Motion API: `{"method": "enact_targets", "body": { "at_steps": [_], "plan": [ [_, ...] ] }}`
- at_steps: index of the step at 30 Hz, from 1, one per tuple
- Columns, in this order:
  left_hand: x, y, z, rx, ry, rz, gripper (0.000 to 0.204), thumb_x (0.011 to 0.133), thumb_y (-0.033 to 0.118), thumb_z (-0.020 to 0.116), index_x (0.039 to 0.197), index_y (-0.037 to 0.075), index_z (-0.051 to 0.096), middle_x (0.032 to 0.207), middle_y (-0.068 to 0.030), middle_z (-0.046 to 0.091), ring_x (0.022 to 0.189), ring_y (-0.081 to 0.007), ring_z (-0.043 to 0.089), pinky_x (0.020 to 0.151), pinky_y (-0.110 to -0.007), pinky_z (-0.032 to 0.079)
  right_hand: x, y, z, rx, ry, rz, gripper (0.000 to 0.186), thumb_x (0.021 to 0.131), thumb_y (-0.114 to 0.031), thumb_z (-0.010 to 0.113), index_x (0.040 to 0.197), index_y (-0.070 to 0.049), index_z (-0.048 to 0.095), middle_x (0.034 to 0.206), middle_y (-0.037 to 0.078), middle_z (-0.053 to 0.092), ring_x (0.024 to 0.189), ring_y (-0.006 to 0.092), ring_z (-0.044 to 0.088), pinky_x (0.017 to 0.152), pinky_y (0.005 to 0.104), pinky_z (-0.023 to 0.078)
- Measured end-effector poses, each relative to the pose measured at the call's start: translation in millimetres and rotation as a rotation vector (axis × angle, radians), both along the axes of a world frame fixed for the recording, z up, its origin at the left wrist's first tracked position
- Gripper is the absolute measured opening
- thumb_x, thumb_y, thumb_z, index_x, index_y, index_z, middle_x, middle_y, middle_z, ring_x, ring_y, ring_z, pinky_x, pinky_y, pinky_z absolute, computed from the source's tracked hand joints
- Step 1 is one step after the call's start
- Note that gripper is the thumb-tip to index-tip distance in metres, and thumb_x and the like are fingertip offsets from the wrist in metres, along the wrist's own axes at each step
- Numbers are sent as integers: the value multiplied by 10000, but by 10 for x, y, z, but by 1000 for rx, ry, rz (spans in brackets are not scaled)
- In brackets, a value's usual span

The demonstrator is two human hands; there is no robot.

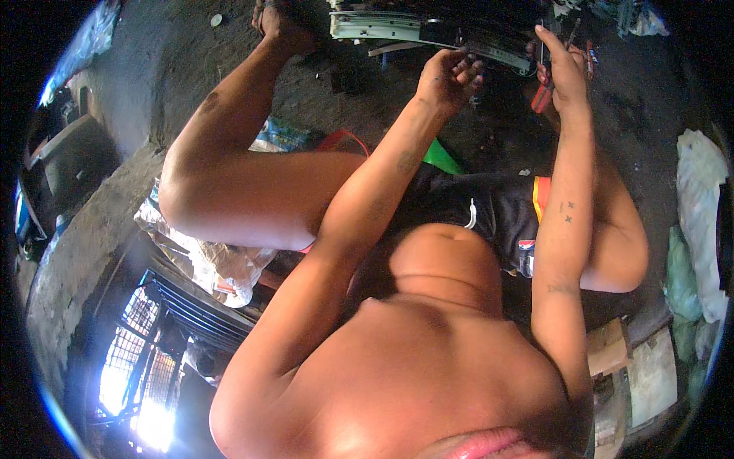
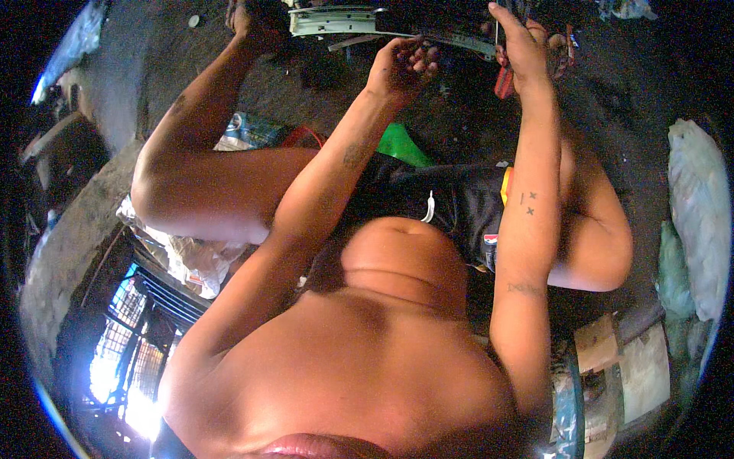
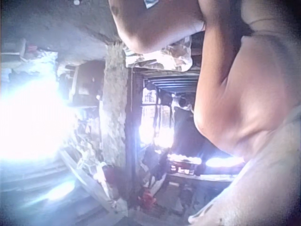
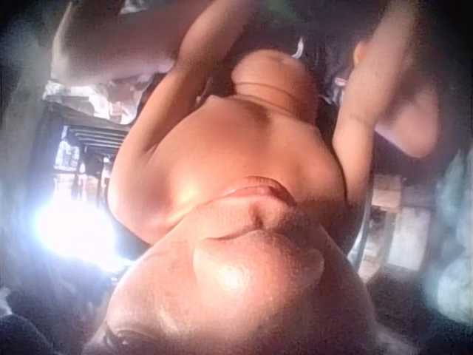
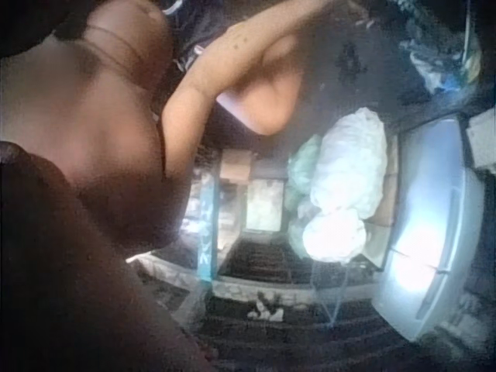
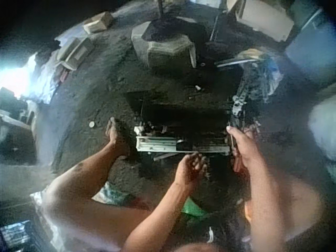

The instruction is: The person sits on the floor and uses a screwdriver to disassemble and reassemble a small electronic device. They remove screws, separate casing parts, and manipulate internal components before putting the device back together.

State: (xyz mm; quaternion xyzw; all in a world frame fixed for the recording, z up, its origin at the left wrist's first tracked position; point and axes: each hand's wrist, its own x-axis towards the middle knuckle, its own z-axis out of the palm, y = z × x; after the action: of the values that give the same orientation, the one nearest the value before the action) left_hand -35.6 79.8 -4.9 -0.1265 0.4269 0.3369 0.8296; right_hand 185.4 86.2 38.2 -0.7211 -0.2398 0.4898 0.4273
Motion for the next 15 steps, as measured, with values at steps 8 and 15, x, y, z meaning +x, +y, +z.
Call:
{"method": "enact_targets", "body": {
  "at_steps": [8,15],
  "plan": [
    [162,120,-36,-103,-303,363,155,861,92,583,772,99,457,707,-17,437,652,-189,411,685,-320,423,-21,8,76,25,1,37,227,921,-319,777,858,-107,726,762,7,715,501,59,547,422,223,382],
    [15,158,-257,-246,-467,477,256,794,59,613,997,-56,508,889,-118,521,716,-202,464,682,-324,445,-226,113,307,-33,-25,-19,272,939,-317,723,797,-96,652,605,-9,575,427,95,475,382,263,337]
  ]
}}
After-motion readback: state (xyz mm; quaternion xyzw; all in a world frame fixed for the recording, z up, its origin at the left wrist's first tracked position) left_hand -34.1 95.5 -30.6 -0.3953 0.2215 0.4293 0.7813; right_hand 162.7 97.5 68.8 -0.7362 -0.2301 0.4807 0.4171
